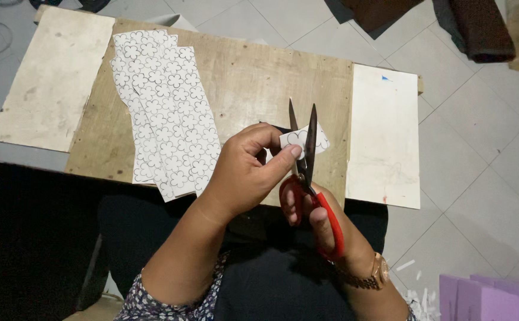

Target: The person cuts small flower-shaped pieces from white patterned material using red-handled scissors, trimming around drawn outlines one piece at a time. They hold each piece in one hand while cutting, set finished flower cutouts on the table, and continue with the next piece.

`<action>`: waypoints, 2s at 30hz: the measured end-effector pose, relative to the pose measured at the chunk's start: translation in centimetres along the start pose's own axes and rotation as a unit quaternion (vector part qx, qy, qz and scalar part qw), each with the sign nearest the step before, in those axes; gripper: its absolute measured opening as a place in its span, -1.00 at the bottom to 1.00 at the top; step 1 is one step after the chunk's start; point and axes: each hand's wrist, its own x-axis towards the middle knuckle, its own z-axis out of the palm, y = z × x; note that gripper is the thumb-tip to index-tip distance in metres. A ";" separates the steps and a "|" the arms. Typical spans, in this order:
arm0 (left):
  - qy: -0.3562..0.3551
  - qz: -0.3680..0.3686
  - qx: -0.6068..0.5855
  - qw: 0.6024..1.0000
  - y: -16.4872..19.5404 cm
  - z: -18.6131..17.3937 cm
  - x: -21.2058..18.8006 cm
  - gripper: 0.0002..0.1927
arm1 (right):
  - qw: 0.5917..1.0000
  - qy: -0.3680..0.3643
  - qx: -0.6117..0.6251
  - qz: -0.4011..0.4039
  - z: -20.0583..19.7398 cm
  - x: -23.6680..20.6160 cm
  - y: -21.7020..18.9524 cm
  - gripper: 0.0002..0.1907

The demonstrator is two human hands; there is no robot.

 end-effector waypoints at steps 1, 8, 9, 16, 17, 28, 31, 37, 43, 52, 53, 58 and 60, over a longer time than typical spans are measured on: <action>0.000 -0.002 0.000 1.000 -0.1 0.0 0.0 -0.78 | 1.000 0.001 0.002 0.000 -0.1 0.1 0.2 -0.08; 0.005 -0.028 -0.026 0.999 -0.4 0.2 0.1 -0.80 | 1.000 0.001 0.004 0.012 -0.5 0.1 0.9 -0.05; 0.005 -0.042 -0.036 0.998 -0.4 0.3 0.1 -0.81 | 1.000 -0.001 0.004 0.017 -0.6 0.0 1.0 -0.04; 0.013 -0.025 -0.073 0.997 -0.4 0.5 0.0 -0.82 | 1.000 -0.005 -0.011 0.008 -0.6 0.2 0.9 -0.04; 0.007 -0.020 -0.071 0.997 -0.5 0.6 0.0 -0.83 | 1.000 -0.001 -0.003 0.004 -0.5 0.1 0.9 -0.04; -0.011 -0.037 -0.144 0.989 -2.1 0.5 0.1 -0.90 | 0.999 -0.024 0.033 0.025 -1.2 0.2 1.1 -0.08; -0.002 -0.050 -0.240 0.969 -2.9 0.7 0.4 -0.91 | 0.998 -0.025 0.041 0.034 -1.4 0.4 1.4 -0.09; 0.008 -0.042 -0.281 0.959 -3.7 0.7 0.6 -0.87 | 0.999 -0.003 0.034 0.034 -1.1 -0.1 1.4 -0.09; 0.008 -0.063 -0.344 0.937 -3.1 0.8 0.9 -0.74 | 0.998 0.000 0.044 0.033 -1.1 0.1 1.6 -0.09; 0.059 -0.078 -0.335 0.937 -2.8 0.2 0.7 -0.76 | 0.999 -0.003 0.023 0.036 -1.2 0.2 1.7 -0.09; 0.062 -0.081 -0.342 0.934 -2.7 0.2 0.7 -0.74 | 0.999 -0.003 0.020 0.036 -1.3 0.2 1.7 -0.09; 0.091 -0.060 -0.360 0.926 -2.3 0.1 0.9 -0.64 | 0.999 -0.006 0.031 0.043 -1.6 0.3 2.3 -0.16; 0.105 -0.052 -0.359 0.926 -2.4 -0.2 0.9 -0.57 | 0.999 -0.019 0.017 0.033 -1.8 0.2 2.7 -0.23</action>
